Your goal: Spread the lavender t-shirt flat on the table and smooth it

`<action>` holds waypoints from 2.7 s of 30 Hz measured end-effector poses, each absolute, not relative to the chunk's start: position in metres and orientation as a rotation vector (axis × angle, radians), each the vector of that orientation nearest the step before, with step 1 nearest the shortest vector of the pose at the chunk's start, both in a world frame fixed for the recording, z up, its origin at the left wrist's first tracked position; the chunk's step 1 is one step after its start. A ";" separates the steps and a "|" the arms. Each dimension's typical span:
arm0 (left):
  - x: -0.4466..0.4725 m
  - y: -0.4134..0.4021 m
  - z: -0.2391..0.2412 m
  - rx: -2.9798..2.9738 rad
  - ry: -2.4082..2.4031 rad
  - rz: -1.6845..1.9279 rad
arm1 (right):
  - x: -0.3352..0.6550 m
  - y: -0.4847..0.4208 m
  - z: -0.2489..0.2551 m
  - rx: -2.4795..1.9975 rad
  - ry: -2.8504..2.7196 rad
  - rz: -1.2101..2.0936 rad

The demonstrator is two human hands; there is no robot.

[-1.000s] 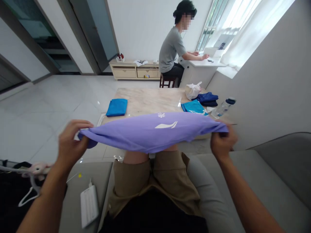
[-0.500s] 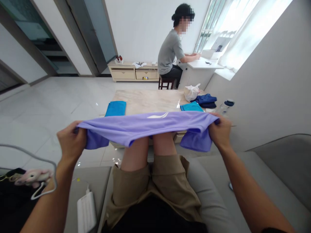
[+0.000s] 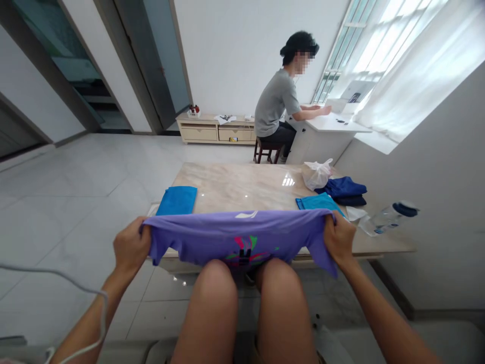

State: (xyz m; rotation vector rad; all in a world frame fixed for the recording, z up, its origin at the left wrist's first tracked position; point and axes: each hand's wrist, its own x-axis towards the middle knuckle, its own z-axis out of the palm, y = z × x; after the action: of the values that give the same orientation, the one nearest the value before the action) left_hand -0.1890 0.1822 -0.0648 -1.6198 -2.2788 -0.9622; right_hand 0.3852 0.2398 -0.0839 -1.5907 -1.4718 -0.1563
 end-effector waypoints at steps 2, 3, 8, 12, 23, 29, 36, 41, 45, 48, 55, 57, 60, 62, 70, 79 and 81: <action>-0.187 0.247 -0.054 -1.643 -2.384 -0.750 | 0.379 0.311 -0.075 -1.665 -1.544 -0.170; -0.184 0.279 -0.049 -1.682 -2.431 -0.626 | 0.375 0.347 -0.071 -1.748 -1.569 -0.159; -0.135 0.367 -0.081 -1.767 -2.319 -0.504 | 0.331 0.447 -0.109 -1.904 -1.724 -0.088; -0.079 0.335 -0.160 -2.109 -2.055 -0.628 | 0.288 0.396 -0.191 -1.781 -2.019 -0.073; -0.055 0.275 -0.243 -2.325 -2.166 -0.405 | 0.266 0.286 -0.245 -1.732 -2.205 0.185; -0.046 0.275 -0.260 -2.286 -2.218 -0.294 | 0.251 0.294 -0.265 -2.016 -2.219 0.260; -0.047 0.342 -0.261 -2.293 -2.219 -0.328 | 0.256 0.358 -0.279 -2.086 -2.171 0.158; -0.045 0.417 -0.259 -2.356 -2.232 -0.363 | 0.264 0.435 -0.282 -2.041 -2.171 0.132; -0.045 0.470 -0.261 -2.400 -2.248 -0.379 | 0.270 0.490 -0.292 -1.991 -2.158 0.130; -0.047 0.502 -0.262 -2.435 -2.267 -0.345 | 0.273 0.521 -0.296 -2.009 -2.170 0.140; -0.046 0.541 -0.256 -2.464 -2.282 -0.297 | 0.263 0.552 -0.278 -2.098 -2.177 0.147; -0.042 0.524 -0.250 -2.424 -2.300 -0.391 | 0.258 0.533 -0.267 -2.063 -2.160 0.109; -0.040 0.454 -0.241 -2.385 -2.194 -0.606 | 0.260 0.461 -0.253 -1.888 -2.176 0.002; -0.045 0.387 -0.242 -2.377 -2.107 -0.699 | 0.271 0.393 -0.254 -1.746 -2.228 -0.024; -0.086 0.218 -0.274 -2.439 -2.073 -0.402 | 0.321 0.210 -0.288 -1.819 -2.337 0.036; -0.100 0.183 -0.266 -2.506 -1.973 -0.280 | 0.326 0.175 -0.270 -1.848 -2.459 0.051; -0.104 0.175 -0.264 -2.528 -1.936 -0.261 | 0.326 0.168 -0.269 -1.865 -2.471 0.043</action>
State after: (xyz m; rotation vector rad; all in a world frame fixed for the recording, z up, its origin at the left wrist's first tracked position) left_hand -0.1037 0.1753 -0.2641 -2.5283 -1.9360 -0.2612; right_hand 0.3262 0.1679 -0.2688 -1.8648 -2.4706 0.0435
